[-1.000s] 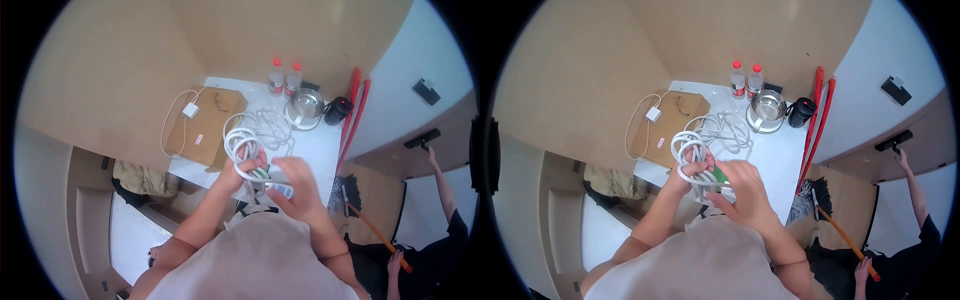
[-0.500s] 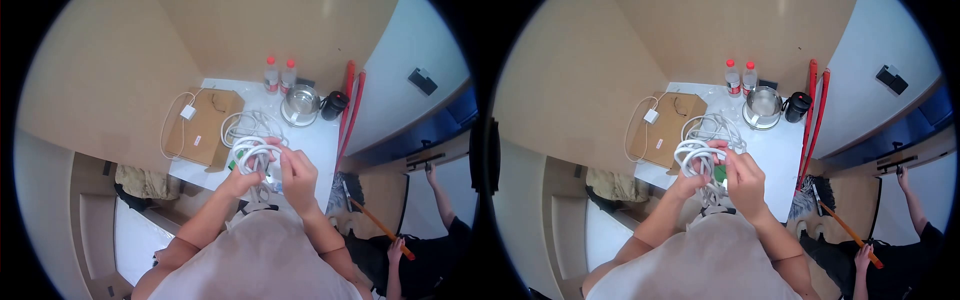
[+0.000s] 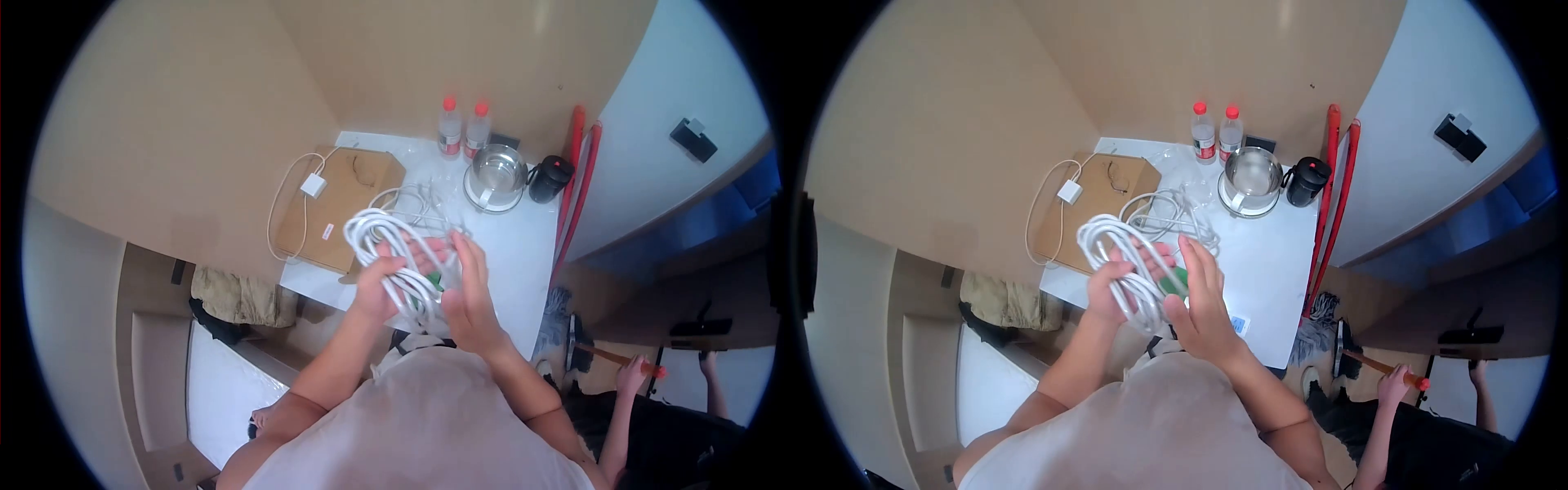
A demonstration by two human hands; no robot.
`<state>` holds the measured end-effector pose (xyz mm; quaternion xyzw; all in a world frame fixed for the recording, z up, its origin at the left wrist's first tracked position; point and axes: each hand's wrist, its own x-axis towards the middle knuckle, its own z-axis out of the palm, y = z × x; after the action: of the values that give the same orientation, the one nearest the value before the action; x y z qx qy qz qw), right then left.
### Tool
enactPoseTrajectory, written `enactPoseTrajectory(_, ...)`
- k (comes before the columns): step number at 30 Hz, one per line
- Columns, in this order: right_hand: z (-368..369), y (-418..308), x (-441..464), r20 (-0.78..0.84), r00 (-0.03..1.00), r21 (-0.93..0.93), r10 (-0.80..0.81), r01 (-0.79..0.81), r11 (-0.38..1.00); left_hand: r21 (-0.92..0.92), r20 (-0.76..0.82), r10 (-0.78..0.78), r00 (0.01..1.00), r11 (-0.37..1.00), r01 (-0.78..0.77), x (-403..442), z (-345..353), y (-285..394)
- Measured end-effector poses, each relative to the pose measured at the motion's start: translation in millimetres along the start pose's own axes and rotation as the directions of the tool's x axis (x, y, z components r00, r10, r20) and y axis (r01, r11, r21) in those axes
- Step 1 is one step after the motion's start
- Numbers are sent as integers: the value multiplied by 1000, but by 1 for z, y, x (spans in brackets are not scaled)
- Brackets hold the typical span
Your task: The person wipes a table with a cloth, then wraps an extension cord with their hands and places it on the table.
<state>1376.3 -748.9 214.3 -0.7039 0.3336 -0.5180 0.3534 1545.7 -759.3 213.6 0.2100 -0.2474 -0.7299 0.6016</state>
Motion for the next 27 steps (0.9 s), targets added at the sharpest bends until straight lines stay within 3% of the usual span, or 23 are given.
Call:
enactPoseTrajectory(1, 3, 4, -4, -20, 998, 142, 57, -54, 988, -41, 30, 58, 998, 998, -57, 4, -4, 6)
enactPoseTrajectory(3, -1, 29, -12, 188, 972, 215, 139, -179, 960, -127, 77, 172, 982, 979, -162, 8, -15, 20)
enactPoseTrajectory(4, -6, 36, -16, 293, 939, 239, 180, -254, 937, -205, 74, 134, 988, 972, -116, 7, -21, 28)
enactPoseTrajectory(5, -12, 42, -18, 350, 931, 30, 103, -121, 992, -280, 74, 96, 993, 957, -72, 6, -27, 35)
enactPoseTrajectory(6, -13, 41, -18, 379, 920, -46, 95, -83, 995, -349, 82, 65, 995, 937, -32, 6, -27, 40)
enactPoseTrajectory(8, -15, 39, -18, 425, 901, -196, 90, -6, 981, -534, 120, 192, 974, 840, -99, 7, -18, 46)
enactPoseTrajectory(10, -2, 41, -30, 314, 940, -195, 133, -73, 978, -635, 137, 203, 970, 769, -71, 6, -11, 53)
enactPoseTrajectory(12, 14, 44, -30, 139, 983, -189, 122, -95, 978, -640, 208, 159, 965, 768, 12, 5, -6, 55)
enactPoseTrajectory(13, 16, 42, -28, 128, 983, -187, 129, -104, 977, -642, 239, 137, 961, 765, 51, 2, -4, 55)
enactPoseTrajectory(16, 14, 37, -13, 198, 980, -325, -19, 84, 942, -647, 398, 65, 915, 727, 230, -7, 5, 54)
enactPoseTrajectory(17, 15, 43, -11, 269, 963, -279, -26, 103, 955, -629, 431, 63, 900, 736, 249, -11, 8, 53)
enactPoseTrajectory(19, 17, 64, -10, 405, 914, -185, -38, 122, 975, -593, 438, 83, 895, 775, 219, -16, 13, 57)
enactPoseTrajectory(22, 18, 81, -16, 420, 895, -202, 148, -67, 977, -513, 368, 149, 918, 855, 67, -21, 20, 73)
enactPoseTrajectory(27, -2, 99, -22, 319, 918, -223, 235, -168, 960, -521, 295, 232, 927, 852, -48, -20, 1, 93)
